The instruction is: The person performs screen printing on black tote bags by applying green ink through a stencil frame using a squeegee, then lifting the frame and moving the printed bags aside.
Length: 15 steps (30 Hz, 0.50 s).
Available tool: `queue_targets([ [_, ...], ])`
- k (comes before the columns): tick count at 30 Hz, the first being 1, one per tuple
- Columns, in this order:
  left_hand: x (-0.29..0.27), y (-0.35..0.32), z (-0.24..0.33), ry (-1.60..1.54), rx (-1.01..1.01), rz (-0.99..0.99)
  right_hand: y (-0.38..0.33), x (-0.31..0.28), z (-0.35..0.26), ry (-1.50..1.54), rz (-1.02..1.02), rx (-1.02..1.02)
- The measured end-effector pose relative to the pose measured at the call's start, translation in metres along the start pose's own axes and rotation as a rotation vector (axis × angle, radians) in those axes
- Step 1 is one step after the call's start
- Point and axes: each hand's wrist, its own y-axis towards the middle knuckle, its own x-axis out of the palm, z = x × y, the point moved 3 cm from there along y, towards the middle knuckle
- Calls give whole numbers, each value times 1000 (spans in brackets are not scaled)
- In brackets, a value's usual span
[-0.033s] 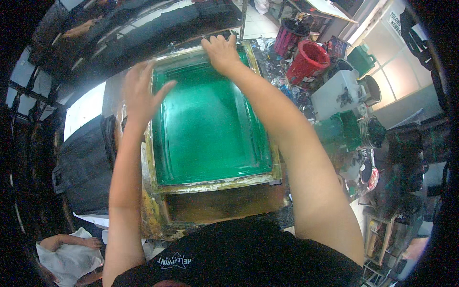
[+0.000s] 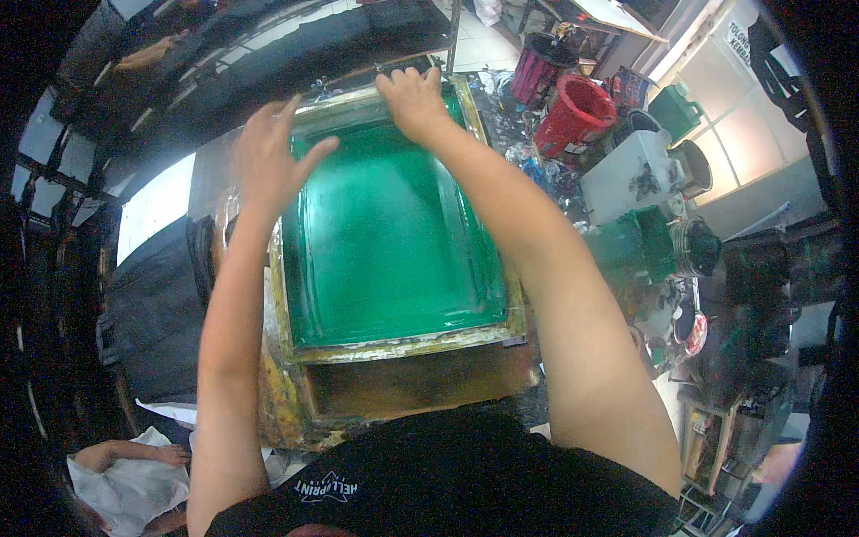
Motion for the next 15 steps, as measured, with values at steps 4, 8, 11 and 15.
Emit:
queue_targets([
  [4,85,1,-23,122,-73,-320,-11,6,-16,-44,167,-78],
  [8,96,-1,-14,152,-9,-138,-21,7,-7,-76,200,-105],
  [11,87,-11,-7,160,21,-92,-31,-1,-12,-65,261,-119],
  [15,68,-35,6,162,42,-81,-58,-16,-25,-60,124,-93],
])
